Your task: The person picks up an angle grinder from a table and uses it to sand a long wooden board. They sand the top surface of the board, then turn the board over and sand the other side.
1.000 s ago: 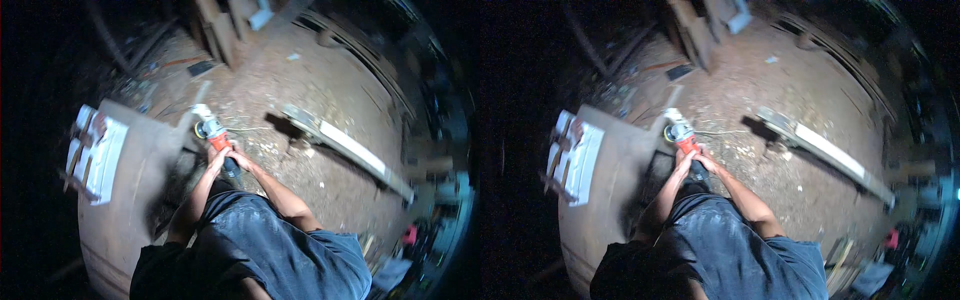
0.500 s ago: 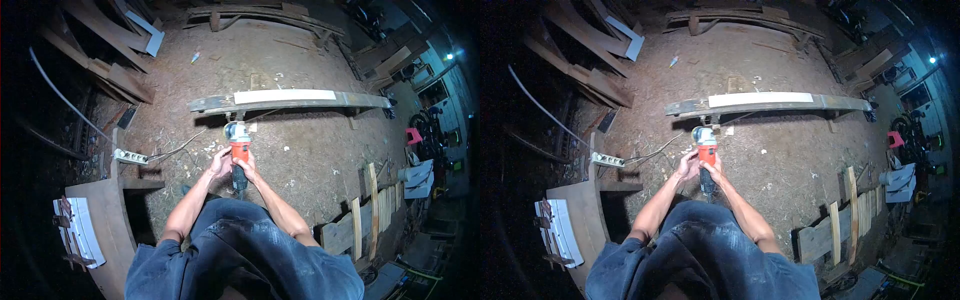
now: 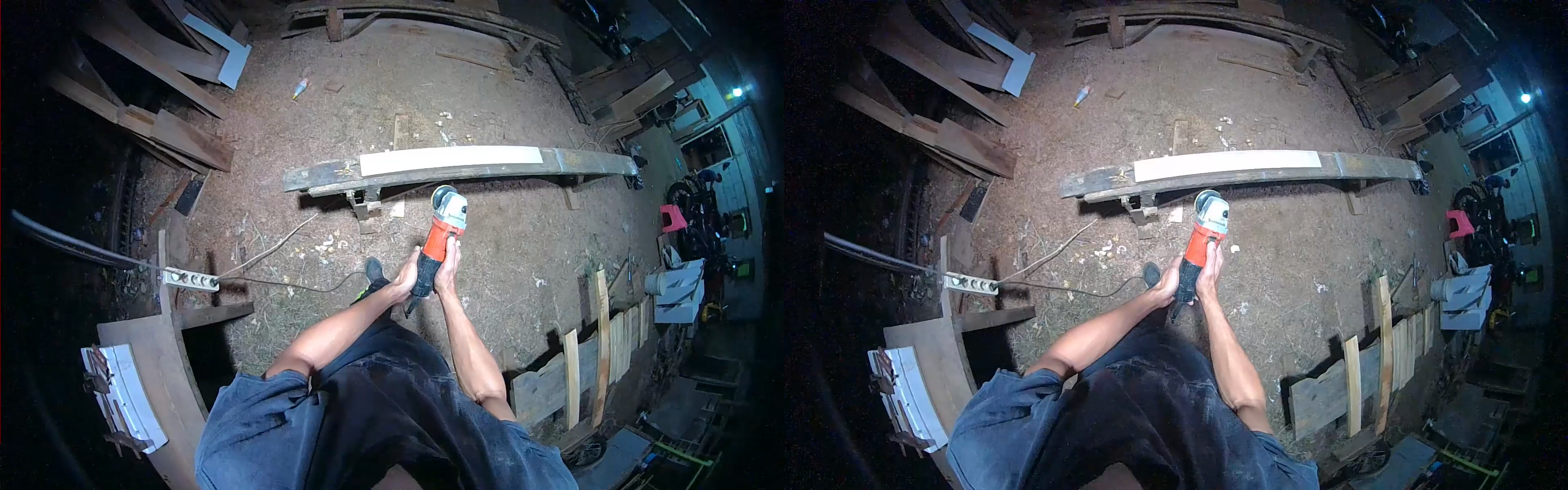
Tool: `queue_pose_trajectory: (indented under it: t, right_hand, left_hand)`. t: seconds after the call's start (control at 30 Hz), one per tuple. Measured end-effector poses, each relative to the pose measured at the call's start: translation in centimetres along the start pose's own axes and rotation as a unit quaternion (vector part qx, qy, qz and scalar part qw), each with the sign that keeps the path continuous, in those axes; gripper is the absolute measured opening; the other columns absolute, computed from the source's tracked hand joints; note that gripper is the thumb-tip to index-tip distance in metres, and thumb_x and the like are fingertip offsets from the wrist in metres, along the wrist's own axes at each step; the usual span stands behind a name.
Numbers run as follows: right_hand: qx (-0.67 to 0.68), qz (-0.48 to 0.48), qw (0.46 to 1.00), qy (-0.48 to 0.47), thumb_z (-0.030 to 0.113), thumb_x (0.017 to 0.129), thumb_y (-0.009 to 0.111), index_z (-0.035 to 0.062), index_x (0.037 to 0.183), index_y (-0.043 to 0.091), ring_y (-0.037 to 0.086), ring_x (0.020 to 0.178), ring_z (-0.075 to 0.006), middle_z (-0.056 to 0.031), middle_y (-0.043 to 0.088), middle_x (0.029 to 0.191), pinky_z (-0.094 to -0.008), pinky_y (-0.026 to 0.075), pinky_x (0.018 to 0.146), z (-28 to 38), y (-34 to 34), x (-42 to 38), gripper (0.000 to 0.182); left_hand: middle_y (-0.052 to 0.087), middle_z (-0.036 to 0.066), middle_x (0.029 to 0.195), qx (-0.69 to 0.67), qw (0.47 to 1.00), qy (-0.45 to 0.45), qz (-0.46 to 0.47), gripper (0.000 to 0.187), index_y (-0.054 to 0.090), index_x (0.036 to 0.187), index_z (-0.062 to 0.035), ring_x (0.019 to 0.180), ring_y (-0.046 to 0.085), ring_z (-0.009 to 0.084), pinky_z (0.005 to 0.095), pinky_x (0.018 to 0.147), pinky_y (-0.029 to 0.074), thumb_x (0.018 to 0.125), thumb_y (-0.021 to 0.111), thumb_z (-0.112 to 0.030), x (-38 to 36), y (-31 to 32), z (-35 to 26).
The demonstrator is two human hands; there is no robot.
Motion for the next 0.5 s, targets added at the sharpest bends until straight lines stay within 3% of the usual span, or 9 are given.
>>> queue_pose_trajectory:
  t: [0.03,0.13,0.17,0.23,0.33,0.47,0.5]
  right_hand:
    - [-0.004,0.001,1.000,0.003,0.040,0.098,0.037,-0.0021,0.115,0.054,0.055,0.099,-0.0220,-0.0132,0.058,0.108,-0.0355,0.040,0.088,0.4,0.4,0.9,0.048]
    - [-0.010,-0.019,1.000,0.008,0.038,0.097,0.039,-0.0023,0.114,0.054,0.054,0.100,-0.0221,-0.0117,0.058,0.108,-0.0358,0.040,0.089,-0.3,0.4,3.7,0.046]
    - [0.012,-0.008,0.999,0.044,0.039,0.096,0.040,-0.0018,0.114,0.054,0.054,0.099,-0.0214,-0.0111,0.058,0.108,-0.0353,0.040,0.089,-1.9,0.2,5.1,0.046]
    - [0.105,0.030,0.982,0.153,0.042,0.095,0.042,-0.0001,0.113,0.054,0.054,0.097,-0.0186,-0.0102,0.058,0.106,-0.0335,0.041,0.088,-3.9,1.0,7.2,0.047]
    - [0.161,0.011,0.967,0.196,0.044,0.095,0.043,-0.0001,0.113,0.054,0.055,0.096,-0.0176,-0.0109,0.058,0.105,-0.0325,0.042,0.087,-5.1,1.5,10.2,0.049]
    - [0.120,0.014,0.969,0.215,0.045,0.095,0.043,-0.0009,0.113,0.054,0.055,0.098,-0.0195,-0.0121,0.058,0.105,-0.0329,0.041,0.088,-3.8,2.4,12.3,0.051]
    - [0.056,-0.015,0.986,0.156,0.049,0.093,0.044,0.0009,0.111,0.054,0.057,0.089,-0.0184,-0.0096,0.059,0.098,-0.0327,0.044,0.083,-4.4,1.6,13.4,0.052]
  left_hand:
    - [0.062,0.006,0.083,0.006,0.997,0.023,-0.067,0.055,0.060,0.108,-0.0091,0.068,0.060,0.0147,0.0272,0.061,0.050,0.099,0.024,-0.050,2.0,-1.2,0.2]
    - [0.063,0.008,0.092,0.021,0.995,0.035,-0.093,0.054,0.059,0.113,-0.0079,0.078,0.058,0.0134,0.0291,0.072,0.049,0.099,0.026,-0.049,5.8,-2.1,-0.7]
    - [0.064,0.009,0.090,0.005,1.000,-0.027,0.008,0.054,0.057,0.112,-0.0068,0.076,0.060,0.0160,0.0320,0.070,0.051,0.097,0.027,-0.049,5.1,-0.4,-1.6]
    - [0.064,0.009,0.089,0.000,1.000,-0.016,-0.003,0.054,0.058,0.111,-0.0068,0.075,0.060,0.0161,0.0320,0.068,0.051,0.097,0.026,-0.049,7.5,-1.3,-1.9]
    - [0.063,0.009,0.086,-0.001,0.999,0.009,-0.037,0.054,0.058,0.109,-0.0065,0.071,0.059,0.0165,0.0322,0.064,0.050,0.097,0.026,-0.049,12.3,-2.5,-2.2]
    - [0.063,0.008,0.082,-0.001,0.995,0.029,-0.100,0.054,0.058,0.106,-0.0062,0.066,0.059,0.0169,0.0324,0.059,0.050,0.097,0.025,-0.049,15.9,-4.3,-1.1]
    - [0.063,0.008,0.081,0.001,0.993,0.037,-0.116,0.055,0.058,0.105,-0.0062,0.065,0.059,0.0170,0.0324,0.058,0.050,0.097,0.024,-0.048,16.7,-3.9,-0.2]
Point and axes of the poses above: each hand's wrist, its own x-axis towards the middle knuckle, its own y-axis out of the palm, z = x × y, the point moved 8 cm from there along x, towards the middle knuckle
